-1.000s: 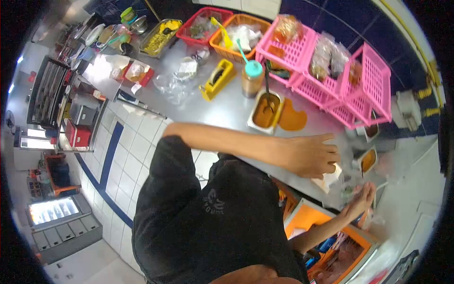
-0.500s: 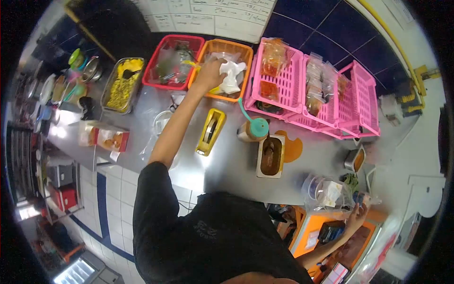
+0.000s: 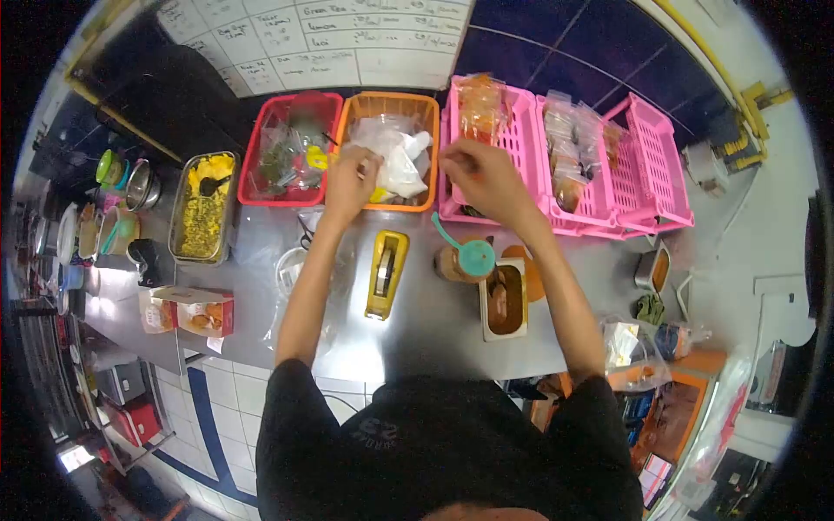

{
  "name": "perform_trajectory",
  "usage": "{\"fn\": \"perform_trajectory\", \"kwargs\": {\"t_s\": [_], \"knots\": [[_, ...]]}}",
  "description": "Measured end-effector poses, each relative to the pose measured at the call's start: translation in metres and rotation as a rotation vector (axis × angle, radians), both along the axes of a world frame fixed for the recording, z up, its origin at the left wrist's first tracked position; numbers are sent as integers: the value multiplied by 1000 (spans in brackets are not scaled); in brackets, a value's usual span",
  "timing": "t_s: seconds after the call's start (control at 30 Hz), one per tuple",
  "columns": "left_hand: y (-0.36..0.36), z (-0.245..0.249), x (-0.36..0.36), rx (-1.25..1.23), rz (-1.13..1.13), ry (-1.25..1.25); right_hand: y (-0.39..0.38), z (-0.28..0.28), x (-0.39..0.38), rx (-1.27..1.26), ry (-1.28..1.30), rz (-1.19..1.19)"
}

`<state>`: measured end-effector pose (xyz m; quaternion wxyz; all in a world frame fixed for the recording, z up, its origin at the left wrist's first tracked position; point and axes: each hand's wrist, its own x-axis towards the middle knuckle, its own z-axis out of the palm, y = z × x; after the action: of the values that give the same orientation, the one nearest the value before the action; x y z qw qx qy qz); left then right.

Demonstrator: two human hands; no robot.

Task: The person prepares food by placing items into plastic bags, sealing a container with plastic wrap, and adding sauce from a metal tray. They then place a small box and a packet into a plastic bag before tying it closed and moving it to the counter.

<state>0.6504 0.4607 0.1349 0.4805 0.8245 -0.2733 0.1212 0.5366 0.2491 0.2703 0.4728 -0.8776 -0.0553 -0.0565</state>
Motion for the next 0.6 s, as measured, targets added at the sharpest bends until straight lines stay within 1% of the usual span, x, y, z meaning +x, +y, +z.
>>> {"fn": "perform_trajectory", "kwargs": {"t_s": [0.03, 0.1, 0.13, 0.2, 0.23, 0.3, 0.33, 0.37, 0.4, 0.43, 0.47, 0.5, 0.53, 0.57, 0.6], "knots": [[1, 5, -6, 2, 11, -13, -1, -20, 37, -51, 102, 116], [1, 14, -18, -112, 25, 156, -1, -70, 108, -232, 379, 167], [4, 13, -21, -113, 41, 147, 7, -79, 120, -235, 370, 182], [7, 9, -18, -140, -14, 99, 20, -89, 144, 105, 736, 19], [8, 7, -18, -148, 4, 99, 27, -94, 151, 92, 738, 34], [10, 1, -21, -153, -49, 226, 38, -108, 158, 253, 726, 140], [11, 4, -20, -105, -62, 182, 45, -114, 163, 147, 511, 167], [10, 5, -23, -109, -55, 196, 44, -120, 165, 143, 525, 171], [5, 8, -28, -338, 21, 295, 40, -125, 165, 52, 431, 219], [0, 16, -32, -564, 96, 395, 41, -118, 159, -36, 336, 262], [-4, 13, -28, -678, 175, 389, 43, -120, 155, -30, 352, 253], [-2, 6, -22, -672, 170, 408, 47, -122, 150, 7, 216, 356], [3, -1, -15, -609, 114, 398, 49, -124, 146, 43, 75, 459], [7, -6, -11, -547, 60, 381, 47, -122, 142, 48, 81, 455], [9, -12, -11, -601, -18, 464, 43, -119, 136, 66, 135, 501]]}}
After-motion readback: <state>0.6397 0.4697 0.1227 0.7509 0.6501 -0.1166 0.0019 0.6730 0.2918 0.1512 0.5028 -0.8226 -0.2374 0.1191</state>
